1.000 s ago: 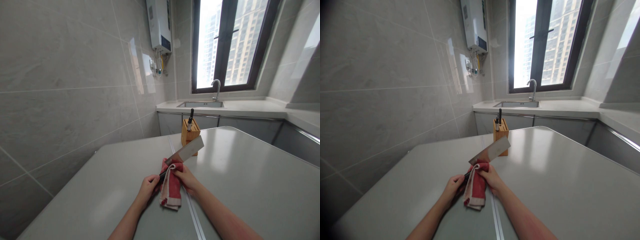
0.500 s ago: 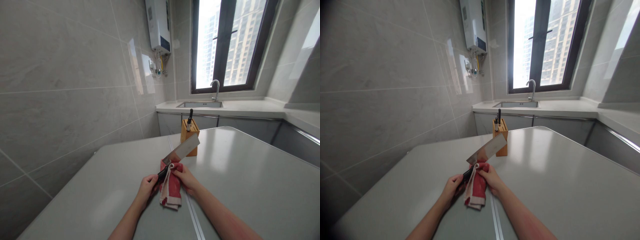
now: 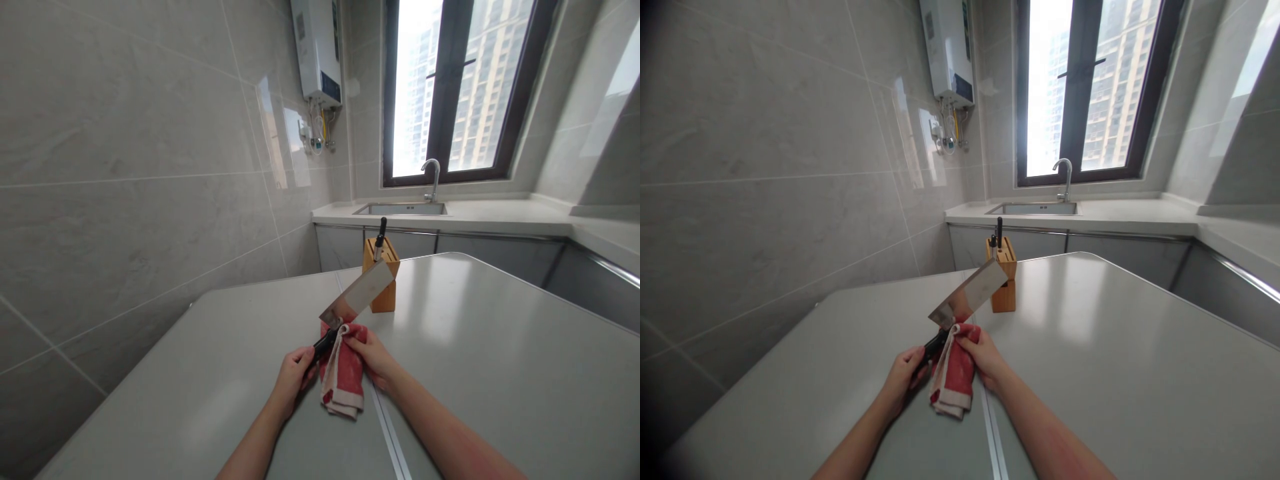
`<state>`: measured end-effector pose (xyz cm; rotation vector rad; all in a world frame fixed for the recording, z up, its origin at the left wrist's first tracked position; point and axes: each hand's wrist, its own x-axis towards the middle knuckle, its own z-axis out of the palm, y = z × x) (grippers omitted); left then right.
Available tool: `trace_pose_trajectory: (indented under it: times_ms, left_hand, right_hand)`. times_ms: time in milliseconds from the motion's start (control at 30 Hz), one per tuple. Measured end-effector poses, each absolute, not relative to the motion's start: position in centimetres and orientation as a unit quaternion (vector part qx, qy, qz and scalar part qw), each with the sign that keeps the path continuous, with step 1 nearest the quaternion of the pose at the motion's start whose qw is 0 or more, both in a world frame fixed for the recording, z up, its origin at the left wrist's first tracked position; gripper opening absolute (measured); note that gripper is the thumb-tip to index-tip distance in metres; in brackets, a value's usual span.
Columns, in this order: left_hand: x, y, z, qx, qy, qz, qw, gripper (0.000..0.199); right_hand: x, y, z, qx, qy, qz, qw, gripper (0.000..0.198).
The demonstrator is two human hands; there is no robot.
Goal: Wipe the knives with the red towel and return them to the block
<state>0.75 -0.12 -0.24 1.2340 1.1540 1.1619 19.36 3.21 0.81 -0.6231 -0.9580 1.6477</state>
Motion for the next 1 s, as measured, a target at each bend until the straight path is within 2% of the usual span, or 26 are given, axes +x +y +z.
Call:
trace_pose_trajectory:
  times_ms: [367, 600, 900, 1000]
  left_hand:
    - [0.9, -0.2, -0.3, 0.534, 0.492, 0.457, 0.515, 0.054]
    - [0.9, -0.3, -0.3, 0.551, 0.482, 0.434, 0.525, 0.051]
    - [0.9, -0.2, -0.7, 0.555, 0.489, 0.436, 0.513, 0.049]
    - [1.0, -0.1, -0.6, 0.547, 0.493, 0.436, 0.518, 0.051]
  right_hand:
    - [19.2, 2.8, 1.3, -0.211, -0.359, 0.748, 0.518, 0.025]
    - [19.1, 2.2, 1.7, -0.215, -0.359, 0.76, 0.497, 0.04]
    - [19.2, 2.3, 1.6, -0.206, -0.389, 0.749, 0.495, 0.028]
    - [19.2, 2.3, 1.7, -0.206, -0.391, 0.747, 0.497, 0.029]
